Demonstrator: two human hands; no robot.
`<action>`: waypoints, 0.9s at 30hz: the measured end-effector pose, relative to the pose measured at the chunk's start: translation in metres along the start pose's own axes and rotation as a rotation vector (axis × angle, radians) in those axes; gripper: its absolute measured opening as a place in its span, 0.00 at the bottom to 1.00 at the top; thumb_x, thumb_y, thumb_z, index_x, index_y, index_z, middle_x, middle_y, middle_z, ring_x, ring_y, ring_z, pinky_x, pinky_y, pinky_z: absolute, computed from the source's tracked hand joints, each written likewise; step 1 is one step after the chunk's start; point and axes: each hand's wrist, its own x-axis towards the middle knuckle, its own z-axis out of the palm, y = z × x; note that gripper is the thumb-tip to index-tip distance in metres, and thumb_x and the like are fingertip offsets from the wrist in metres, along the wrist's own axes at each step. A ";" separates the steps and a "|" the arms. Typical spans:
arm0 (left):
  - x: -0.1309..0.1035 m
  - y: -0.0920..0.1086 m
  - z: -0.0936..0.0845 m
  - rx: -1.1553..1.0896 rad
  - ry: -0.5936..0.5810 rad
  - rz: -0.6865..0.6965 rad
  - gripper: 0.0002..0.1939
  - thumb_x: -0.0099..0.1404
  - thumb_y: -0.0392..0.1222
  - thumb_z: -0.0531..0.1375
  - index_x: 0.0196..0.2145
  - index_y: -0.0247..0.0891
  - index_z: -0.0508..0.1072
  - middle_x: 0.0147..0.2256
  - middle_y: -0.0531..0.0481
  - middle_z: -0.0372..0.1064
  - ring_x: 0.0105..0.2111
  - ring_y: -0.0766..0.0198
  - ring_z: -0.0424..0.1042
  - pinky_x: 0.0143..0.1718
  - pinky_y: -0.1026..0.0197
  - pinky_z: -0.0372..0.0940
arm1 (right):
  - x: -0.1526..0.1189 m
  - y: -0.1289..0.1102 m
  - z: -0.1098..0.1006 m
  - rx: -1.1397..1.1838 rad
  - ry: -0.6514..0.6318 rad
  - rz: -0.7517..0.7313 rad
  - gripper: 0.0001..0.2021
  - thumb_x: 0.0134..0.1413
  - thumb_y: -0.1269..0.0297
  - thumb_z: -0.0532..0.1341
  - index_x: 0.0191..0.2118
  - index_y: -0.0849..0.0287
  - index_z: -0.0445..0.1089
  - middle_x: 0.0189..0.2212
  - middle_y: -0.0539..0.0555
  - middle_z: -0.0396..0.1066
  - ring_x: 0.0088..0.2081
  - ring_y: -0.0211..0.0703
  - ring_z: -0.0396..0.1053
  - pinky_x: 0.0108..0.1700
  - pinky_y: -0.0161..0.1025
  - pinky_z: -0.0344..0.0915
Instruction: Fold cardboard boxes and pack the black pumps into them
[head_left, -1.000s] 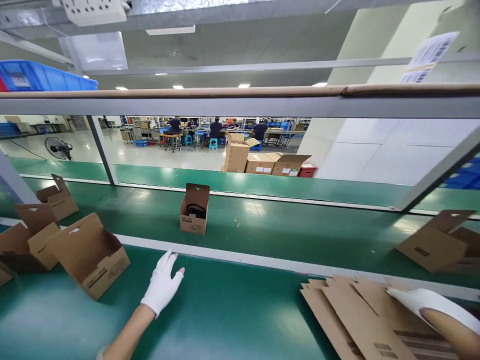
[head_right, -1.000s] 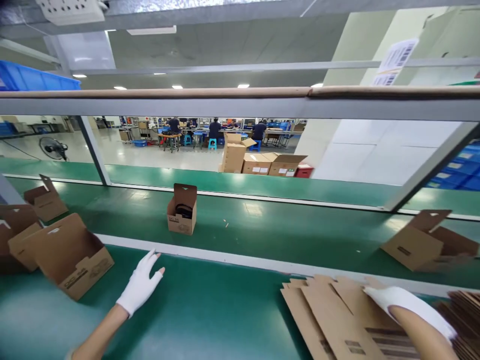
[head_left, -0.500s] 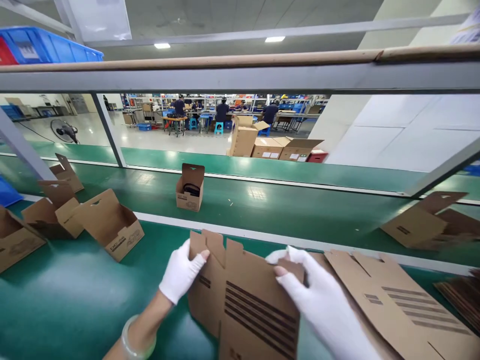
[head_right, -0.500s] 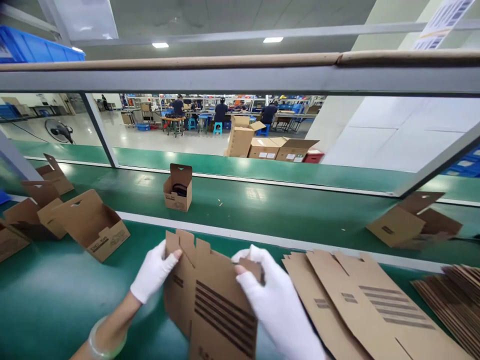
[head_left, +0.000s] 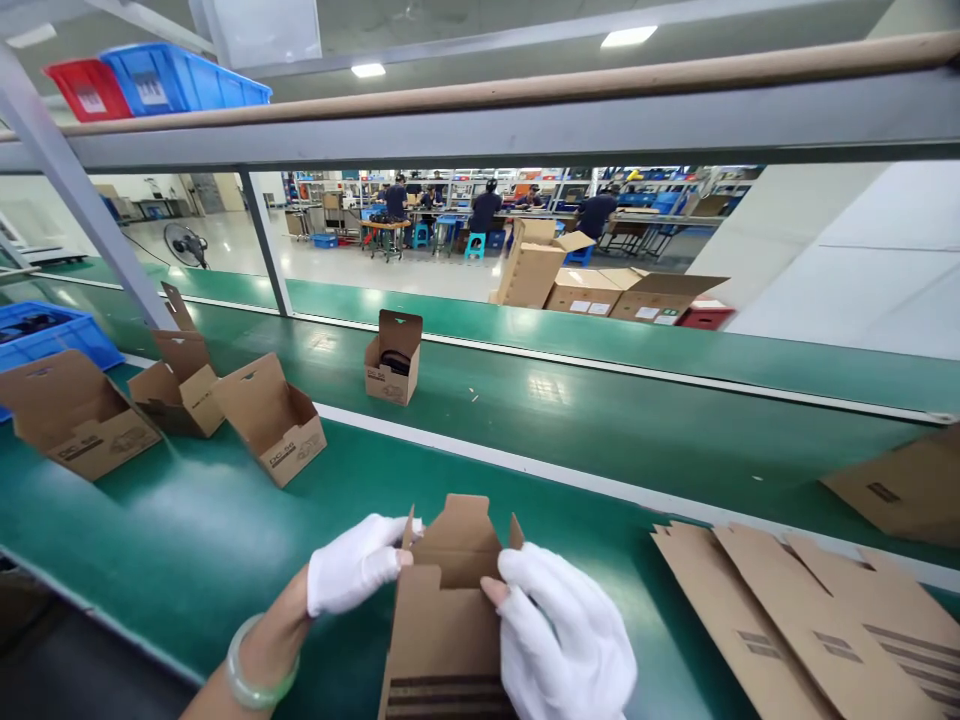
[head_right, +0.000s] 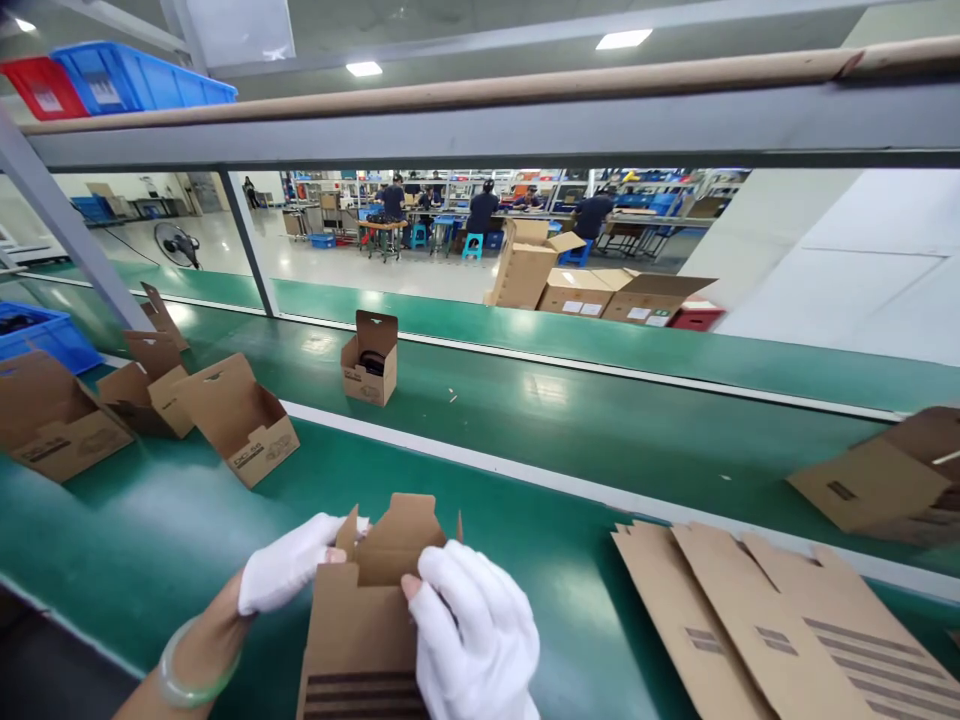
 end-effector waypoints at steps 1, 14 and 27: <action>-0.001 -0.001 0.003 -0.029 -0.039 -0.009 0.29 0.63 0.66 0.51 0.41 0.36 0.75 0.40 0.48 0.76 0.42 0.51 0.71 0.46 0.56 0.67 | 0.005 0.001 0.000 -0.086 0.053 -0.057 0.24 0.54 0.79 0.61 0.54 0.50 0.64 0.45 0.56 0.74 0.49 0.56 0.71 0.50 0.54 0.68; -0.013 -0.037 0.035 -0.129 0.066 -0.111 0.35 0.69 0.65 0.48 0.62 0.39 0.63 0.62 0.41 0.62 0.61 0.45 0.62 0.60 0.45 0.61 | 0.044 0.002 -0.012 0.009 -0.785 -0.006 0.22 0.44 0.42 0.66 0.28 0.57 0.67 0.25 0.53 0.69 0.27 0.48 0.66 0.30 0.40 0.54; -0.024 -0.042 0.075 0.269 0.094 0.512 0.37 0.68 0.64 0.46 0.68 0.44 0.48 0.66 0.40 0.55 0.64 0.41 0.57 0.67 0.40 0.47 | 0.029 -0.009 0.003 0.257 -0.887 0.020 0.17 0.52 0.46 0.59 0.28 0.56 0.70 0.25 0.53 0.73 0.24 0.46 0.70 0.27 0.38 0.62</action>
